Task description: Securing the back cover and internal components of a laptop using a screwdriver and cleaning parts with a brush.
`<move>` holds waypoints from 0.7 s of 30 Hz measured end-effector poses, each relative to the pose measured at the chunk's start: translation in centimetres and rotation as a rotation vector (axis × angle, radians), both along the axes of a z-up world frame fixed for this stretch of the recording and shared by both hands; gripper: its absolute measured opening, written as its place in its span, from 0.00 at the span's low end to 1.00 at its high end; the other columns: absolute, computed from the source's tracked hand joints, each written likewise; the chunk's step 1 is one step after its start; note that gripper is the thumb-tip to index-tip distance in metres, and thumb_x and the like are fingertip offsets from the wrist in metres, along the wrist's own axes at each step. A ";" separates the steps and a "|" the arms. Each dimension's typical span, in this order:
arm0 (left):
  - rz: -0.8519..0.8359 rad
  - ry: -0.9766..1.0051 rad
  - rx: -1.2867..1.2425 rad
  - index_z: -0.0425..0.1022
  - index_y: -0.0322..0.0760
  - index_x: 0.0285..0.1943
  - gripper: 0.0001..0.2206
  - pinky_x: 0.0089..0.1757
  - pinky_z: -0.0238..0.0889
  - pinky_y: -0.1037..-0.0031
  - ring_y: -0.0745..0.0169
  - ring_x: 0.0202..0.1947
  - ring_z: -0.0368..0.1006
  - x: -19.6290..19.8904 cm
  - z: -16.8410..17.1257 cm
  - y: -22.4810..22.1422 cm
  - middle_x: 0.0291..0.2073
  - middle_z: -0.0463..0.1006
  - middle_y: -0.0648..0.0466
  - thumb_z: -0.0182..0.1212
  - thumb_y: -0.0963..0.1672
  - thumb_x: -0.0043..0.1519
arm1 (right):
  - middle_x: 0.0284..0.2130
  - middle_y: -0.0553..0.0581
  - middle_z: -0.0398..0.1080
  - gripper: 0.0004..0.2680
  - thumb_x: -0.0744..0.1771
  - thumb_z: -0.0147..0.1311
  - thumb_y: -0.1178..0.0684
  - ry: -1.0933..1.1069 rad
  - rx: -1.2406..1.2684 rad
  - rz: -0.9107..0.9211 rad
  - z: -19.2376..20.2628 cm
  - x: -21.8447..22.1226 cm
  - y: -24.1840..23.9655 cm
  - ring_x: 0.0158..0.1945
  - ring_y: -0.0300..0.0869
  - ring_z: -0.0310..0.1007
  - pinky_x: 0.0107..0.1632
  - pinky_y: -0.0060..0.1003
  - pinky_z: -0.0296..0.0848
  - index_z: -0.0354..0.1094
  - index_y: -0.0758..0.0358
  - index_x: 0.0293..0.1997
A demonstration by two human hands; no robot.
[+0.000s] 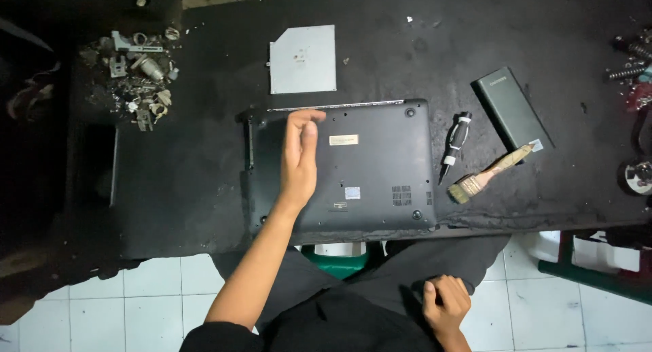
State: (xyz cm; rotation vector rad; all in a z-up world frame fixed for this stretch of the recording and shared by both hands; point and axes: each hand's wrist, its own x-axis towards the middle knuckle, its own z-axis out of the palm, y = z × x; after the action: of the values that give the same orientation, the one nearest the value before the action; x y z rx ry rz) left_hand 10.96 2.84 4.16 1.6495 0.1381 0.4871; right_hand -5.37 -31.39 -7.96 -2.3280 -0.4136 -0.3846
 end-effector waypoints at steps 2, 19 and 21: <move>-0.005 0.017 0.091 0.73 0.39 0.45 0.14 0.34 0.49 0.77 0.74 0.26 0.52 -0.2 1.0 -0.1 0.39 0.75 0.60 0.40 0.47 0.75 | 0.16 0.53 0.53 0.16 0.70 0.42 0.52 -0.012 -0.012 -0.010 0.1 -0.1 -0.2 0.20 0.45 0.48 0.31 0.41 0.49 0.57 0.61 0.19; -0.013 -0.049 0.304 0.77 0.40 0.51 0.06 0.58 0.63 0.68 0.57 0.57 0.72 1.2 0.0 -0.1 0.53 0.73 0.51 0.57 0.43 0.69 | 0.16 0.55 0.47 0.16 0.69 0.46 0.59 -0.080 -0.079 -0.084 0.5 -1.5 -0.1 0.20 0.47 0.44 0.30 0.43 0.46 0.48 0.63 0.19; -0.008 -0.039 0.268 0.76 0.40 0.49 0.06 0.55 0.64 0.70 0.59 0.55 0.71 1.3 0.0 0.0 0.50 0.73 0.52 0.56 0.44 0.70 | 0.16 0.55 0.47 0.16 0.69 0.46 0.58 -0.076 -0.074 -0.086 0.2 -1.6 -0.3 0.20 0.47 0.44 0.31 0.43 0.46 0.48 0.63 0.19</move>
State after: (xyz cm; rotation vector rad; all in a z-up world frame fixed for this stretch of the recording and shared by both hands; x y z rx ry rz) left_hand 12.26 2.85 4.12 1.9002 0.0378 0.5493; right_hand -6.92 -31.66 -7.79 -2.4147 -0.3711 -0.5085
